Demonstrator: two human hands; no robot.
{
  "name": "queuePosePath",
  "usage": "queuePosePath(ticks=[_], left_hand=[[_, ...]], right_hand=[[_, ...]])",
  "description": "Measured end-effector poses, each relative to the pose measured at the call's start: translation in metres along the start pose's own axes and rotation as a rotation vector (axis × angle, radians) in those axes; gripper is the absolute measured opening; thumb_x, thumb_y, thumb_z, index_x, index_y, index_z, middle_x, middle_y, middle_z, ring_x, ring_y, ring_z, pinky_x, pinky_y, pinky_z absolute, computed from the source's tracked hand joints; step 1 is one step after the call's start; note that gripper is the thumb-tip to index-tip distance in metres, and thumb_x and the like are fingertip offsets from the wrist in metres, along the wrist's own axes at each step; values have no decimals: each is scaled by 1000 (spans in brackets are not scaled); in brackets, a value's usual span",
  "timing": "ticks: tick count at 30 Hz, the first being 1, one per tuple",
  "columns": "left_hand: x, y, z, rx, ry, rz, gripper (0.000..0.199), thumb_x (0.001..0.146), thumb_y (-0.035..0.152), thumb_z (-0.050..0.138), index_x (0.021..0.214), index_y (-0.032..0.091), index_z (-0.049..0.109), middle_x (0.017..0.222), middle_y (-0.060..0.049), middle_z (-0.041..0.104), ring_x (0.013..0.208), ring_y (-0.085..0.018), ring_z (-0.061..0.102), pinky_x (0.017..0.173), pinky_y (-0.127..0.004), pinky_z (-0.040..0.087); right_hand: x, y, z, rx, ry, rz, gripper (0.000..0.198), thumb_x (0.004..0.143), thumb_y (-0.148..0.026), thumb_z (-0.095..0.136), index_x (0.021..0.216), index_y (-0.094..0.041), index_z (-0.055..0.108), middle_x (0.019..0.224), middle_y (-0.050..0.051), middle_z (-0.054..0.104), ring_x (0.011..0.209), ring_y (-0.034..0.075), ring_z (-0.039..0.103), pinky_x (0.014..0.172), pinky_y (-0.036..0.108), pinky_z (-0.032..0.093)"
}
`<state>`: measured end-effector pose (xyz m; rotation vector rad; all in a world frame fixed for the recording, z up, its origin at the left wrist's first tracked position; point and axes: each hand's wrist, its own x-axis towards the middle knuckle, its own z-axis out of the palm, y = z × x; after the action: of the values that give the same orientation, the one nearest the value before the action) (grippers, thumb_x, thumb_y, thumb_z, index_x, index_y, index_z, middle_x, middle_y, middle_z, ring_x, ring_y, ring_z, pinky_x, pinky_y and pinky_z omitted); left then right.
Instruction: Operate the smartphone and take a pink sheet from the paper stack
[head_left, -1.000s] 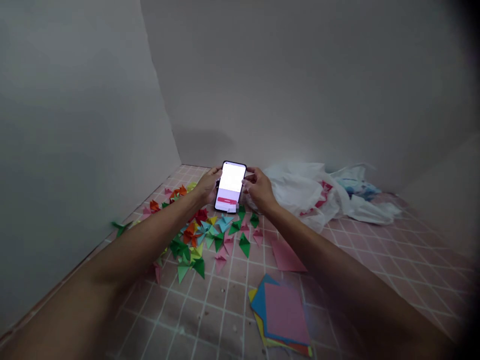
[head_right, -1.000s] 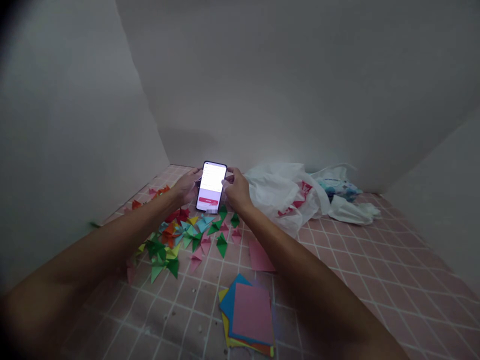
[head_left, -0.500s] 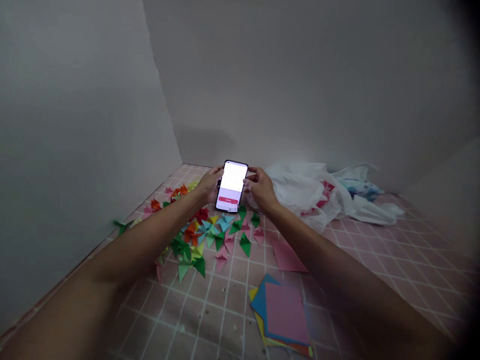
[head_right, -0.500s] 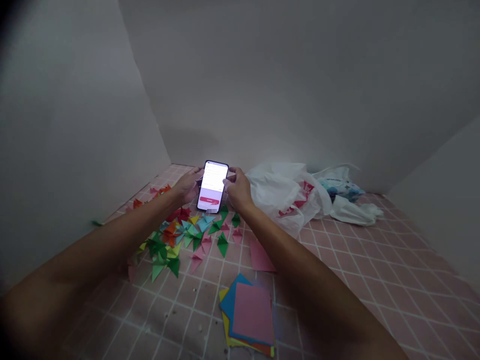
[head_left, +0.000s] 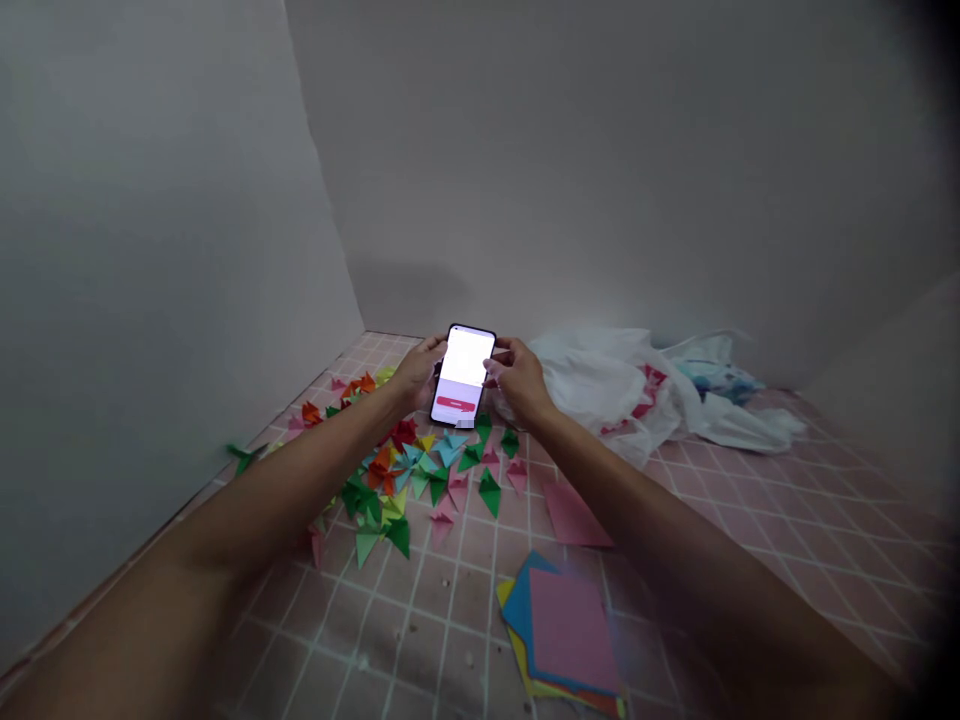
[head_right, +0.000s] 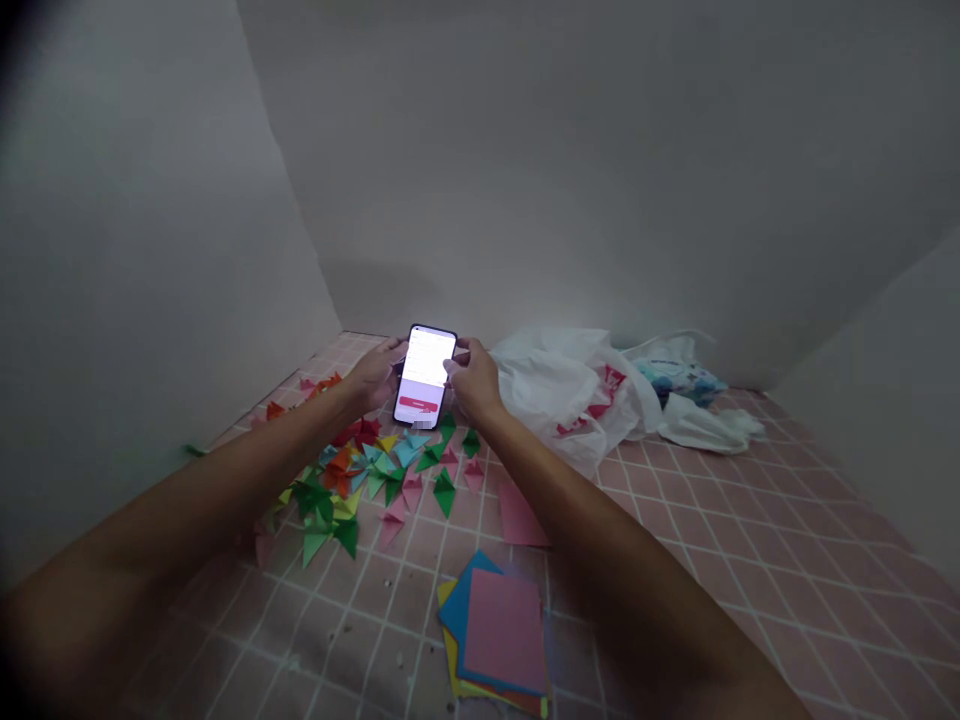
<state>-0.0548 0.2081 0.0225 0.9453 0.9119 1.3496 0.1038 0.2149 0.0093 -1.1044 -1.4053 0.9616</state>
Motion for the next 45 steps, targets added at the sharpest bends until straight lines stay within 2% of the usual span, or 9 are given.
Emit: queuePosePath(ticks=[7, 16, 26, 33, 38, 45], left_hand=[[0, 1, 0, 5, 7, -3, 11, 83, 17, 61, 93, 17, 66, 88, -6, 72, 73, -16, 63, 68, -28, 48], [-1, 2, 0, 3, 16, -9, 13, 79, 19, 67, 92, 18, 66, 88, -6, 70, 71, -16, 63, 70, -30, 47], [-7, 5, 4, 8, 5, -6, 10, 81, 17, 64, 91, 18, 66, 86, -5, 70, 71, -17, 62, 69, -30, 47], [-8, 5, 4, 10, 7, 0, 14, 80, 18, 66, 94, 18, 67, 85, -5, 70, 69, -16, 61, 66, -28, 46], [-7, 5, 3, 3, 9, -6, 12, 80, 20, 66, 91, 19, 66, 85, -5, 70, 69, -16, 62, 66, -28, 46], [-6, 3, 3, -22, 12, -3, 9, 85, 24, 59, 88, 18, 65, 91, -8, 72, 80, -20, 66, 70, -29, 49]], right_hand=[[1, 0, 0, -3, -8, 4, 28, 79, -10, 56, 106, -18, 57, 88, 6, 65, 71, 17, 64, 58, 30, 57], [-2, -8, 0, -59, 5, 12, 26, 81, -15, 57, 106, -16, 59, 85, 6, 65, 66, 16, 63, 56, 29, 54], [4, -19, 2, -198, 118, -21, 23, 77, -35, 63, 86, -14, 65, 81, 9, 66, 76, 22, 62, 66, 34, 51], [7, -18, 5, -245, 165, -22, 17, 74, -31, 66, 79, -15, 63, 78, 9, 64, 77, 23, 61, 66, 34, 50], [4, -19, 3, -188, 103, -3, 21, 77, -34, 64, 86, -15, 64, 83, 11, 66, 79, 23, 63, 64, 33, 51], [-3, -15, -3, -89, 4, 44, 23, 85, -28, 54, 98, -12, 63, 85, 11, 69, 67, 19, 65, 60, 31, 53]])
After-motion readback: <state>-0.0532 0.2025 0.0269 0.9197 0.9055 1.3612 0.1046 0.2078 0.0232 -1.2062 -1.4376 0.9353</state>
